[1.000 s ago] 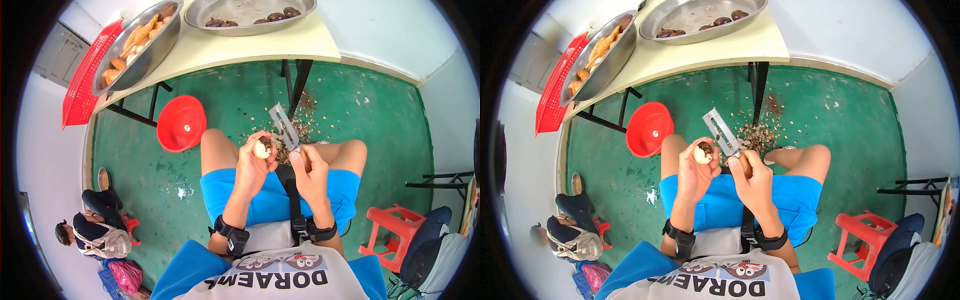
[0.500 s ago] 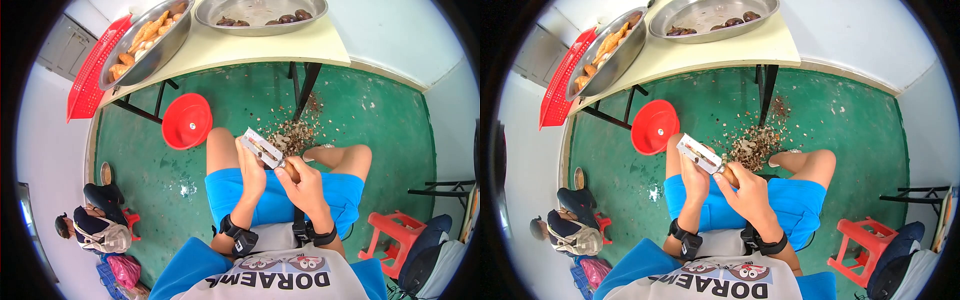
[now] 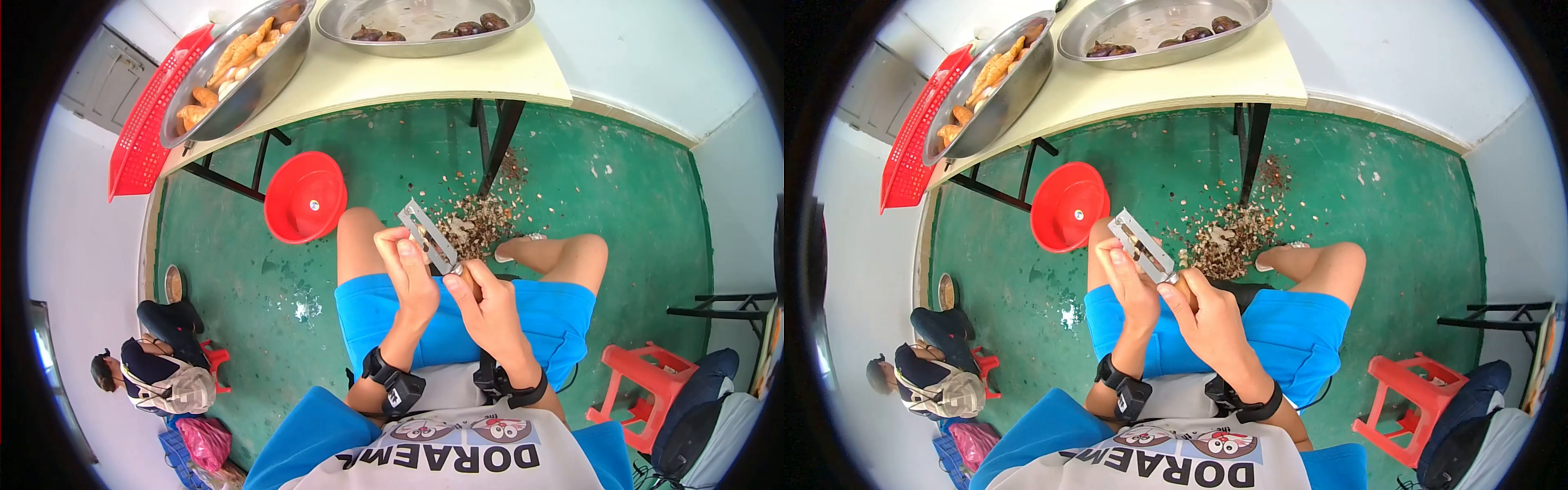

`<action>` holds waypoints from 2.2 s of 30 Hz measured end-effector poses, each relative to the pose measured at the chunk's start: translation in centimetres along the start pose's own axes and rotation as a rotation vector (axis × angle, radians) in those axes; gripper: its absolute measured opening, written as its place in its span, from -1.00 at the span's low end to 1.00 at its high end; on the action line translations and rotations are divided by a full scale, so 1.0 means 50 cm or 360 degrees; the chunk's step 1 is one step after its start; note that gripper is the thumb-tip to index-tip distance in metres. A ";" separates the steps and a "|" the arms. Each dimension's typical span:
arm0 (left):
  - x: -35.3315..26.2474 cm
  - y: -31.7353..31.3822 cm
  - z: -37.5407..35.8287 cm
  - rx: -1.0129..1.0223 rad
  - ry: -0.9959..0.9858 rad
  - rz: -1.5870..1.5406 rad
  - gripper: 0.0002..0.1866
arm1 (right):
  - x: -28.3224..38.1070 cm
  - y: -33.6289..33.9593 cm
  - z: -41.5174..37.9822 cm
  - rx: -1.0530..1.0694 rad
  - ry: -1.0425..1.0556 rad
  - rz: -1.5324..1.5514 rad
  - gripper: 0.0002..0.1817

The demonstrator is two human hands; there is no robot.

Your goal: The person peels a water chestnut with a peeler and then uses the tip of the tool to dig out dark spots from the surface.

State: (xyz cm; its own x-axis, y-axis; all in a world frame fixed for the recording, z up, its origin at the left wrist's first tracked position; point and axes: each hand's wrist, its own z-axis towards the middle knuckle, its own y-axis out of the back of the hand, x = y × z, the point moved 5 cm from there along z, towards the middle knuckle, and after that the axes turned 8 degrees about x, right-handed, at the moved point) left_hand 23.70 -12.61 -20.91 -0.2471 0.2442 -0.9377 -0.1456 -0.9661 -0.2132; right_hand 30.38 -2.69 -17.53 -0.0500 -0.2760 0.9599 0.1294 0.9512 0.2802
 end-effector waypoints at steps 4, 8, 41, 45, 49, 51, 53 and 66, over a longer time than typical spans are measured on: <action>-0.022 -0.010 -0.004 0.0048 -0.0103 0.0162 -0.76 | -0.013 0.001 0.004 -0.0148 -0.0047 0.0045 -0.73; -0.021 -0.045 -0.021 0.0392 -0.0315 -0.0174 -0.73 | -0.091 0.039 0.020 -0.0349 -0.0334 0.0250 -0.69; 0.001 -0.056 0.014 0.0551 0.1056 -0.1276 -0.57 | -0.072 0.097 0.006 -0.0912 0.0025 0.0178 -0.80; 0.019 -0.049 0.006 0.0520 0.1165 -0.1130 -0.56 | -0.102 0.083 0.006 -0.0828 0.0080 0.0141 -0.80; 0.028 -0.035 0.006 0.0899 0.1089 -0.1429 -0.55 | -0.091 0.076 0.006 -0.0707 -0.0023 0.0319 -0.80; 0.023 -0.037 0.007 0.0726 0.1103 -0.1202 -0.55 | -0.085 0.072 0.007 -0.0620 -0.0043 0.0202 -0.79; 0.009 -0.040 0.012 0.0554 0.1111 -0.0975 -0.54 | -0.069 0.059 0.010 -0.0533 0.0105 0.0252 -0.78; 0.029 -0.023 0.018 0.0563 0.1034 -0.0942 -0.55 | -0.047 0.034 0.016 -0.0152 0.0045 -0.0063 -0.73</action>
State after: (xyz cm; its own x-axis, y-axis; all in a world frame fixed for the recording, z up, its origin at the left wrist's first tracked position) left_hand 22.66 -11.09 -21.80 0.5260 0.4892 -0.6957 -0.3847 -0.5927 -0.7076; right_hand 29.91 -0.33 -19.35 -0.0291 -0.3184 0.9475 0.2216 0.9223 0.3167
